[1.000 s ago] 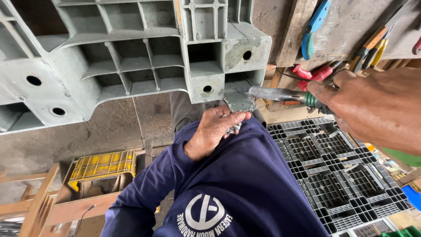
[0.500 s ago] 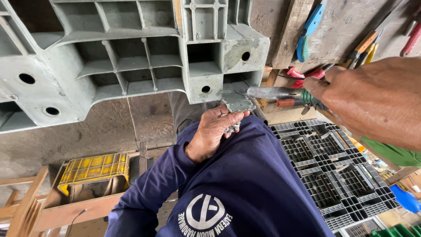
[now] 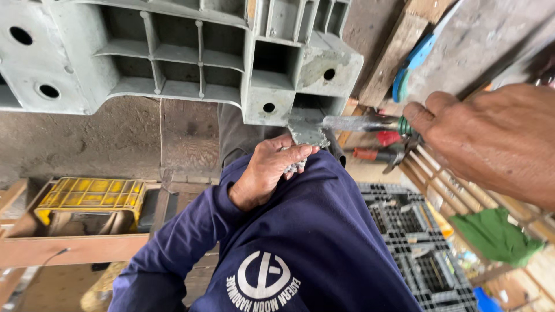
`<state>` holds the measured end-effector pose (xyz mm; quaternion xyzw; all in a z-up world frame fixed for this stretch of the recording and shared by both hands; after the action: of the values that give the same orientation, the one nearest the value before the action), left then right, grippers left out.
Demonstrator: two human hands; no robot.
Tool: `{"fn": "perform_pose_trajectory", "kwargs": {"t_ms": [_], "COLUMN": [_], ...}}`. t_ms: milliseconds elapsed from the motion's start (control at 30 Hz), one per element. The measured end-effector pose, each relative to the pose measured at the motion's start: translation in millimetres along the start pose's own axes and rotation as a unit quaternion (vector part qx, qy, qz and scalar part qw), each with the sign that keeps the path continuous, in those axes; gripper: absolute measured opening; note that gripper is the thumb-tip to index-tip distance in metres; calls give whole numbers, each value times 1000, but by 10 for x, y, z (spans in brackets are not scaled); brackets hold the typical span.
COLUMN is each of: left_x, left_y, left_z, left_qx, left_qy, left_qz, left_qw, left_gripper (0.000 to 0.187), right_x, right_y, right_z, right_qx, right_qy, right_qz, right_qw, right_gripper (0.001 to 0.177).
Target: The person uses a soldering iron to melt and fuse together broken plastic pieces on a large grey storage crate.
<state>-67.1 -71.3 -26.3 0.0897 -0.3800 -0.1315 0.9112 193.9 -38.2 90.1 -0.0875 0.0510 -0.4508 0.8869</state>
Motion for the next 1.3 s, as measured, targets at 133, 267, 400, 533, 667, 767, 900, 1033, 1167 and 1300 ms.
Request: {"fn": "perform_pose_trajectory", "kwargs": {"t_ms": [133,267,400,533,667,767,900,1033,1167,1300], "left_x": [98,163,205,222,274,276,270,295,317,307], "left_y": [-94,-284,-350,-346,-317,-326,-309,-266,-203,-185], "left_z": [29,-4,-19,-27,5,1,-8,20,48,24], "left_qx": [60,114,179,213,225,222,225,209,204,190], "left_qy": [47,109,144,170,179,187,196,194,197,205], "left_qz": [45,63,72,25,-1,-8,-14,-26,-37,-30], "left_qw": [996,985,971,962,958,957,954,958,958,960], "left_gripper": [32,31,28,30,34,35,34,34,34,33], "right_x": [-65,-243,-333,-364,-344,-330,-356,-297,-304,-279], "right_y": [118,202,211,157,140,174,187,251,256,356], "right_z": [32,108,205,253,244,240,222,199,238,243], "right_qx": [-9,-8,31,30,78,77,44,28,4,-20], "right_qy": [-25,35,63,82,40,34,78,62,89,58], "right_qz": [0,4,26,25,-17,-24,35,0,6,-4], "right_qw": [1000,999,997,996,996,996,995,998,996,998], "right_gripper": [56,36,28,36,34,35,38,32,29,32]}}
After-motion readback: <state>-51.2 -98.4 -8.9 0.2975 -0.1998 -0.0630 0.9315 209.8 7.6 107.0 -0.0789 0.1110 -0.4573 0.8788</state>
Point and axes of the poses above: each hand's wrist, its own z-axis away from the middle knuckle, its own x-axis out of the palm, y = z × x, the point moved 6 cm from there along -z, towards the middle knuckle, and after that the axes turned 12 degrees about -y, right-handed, at the moved point
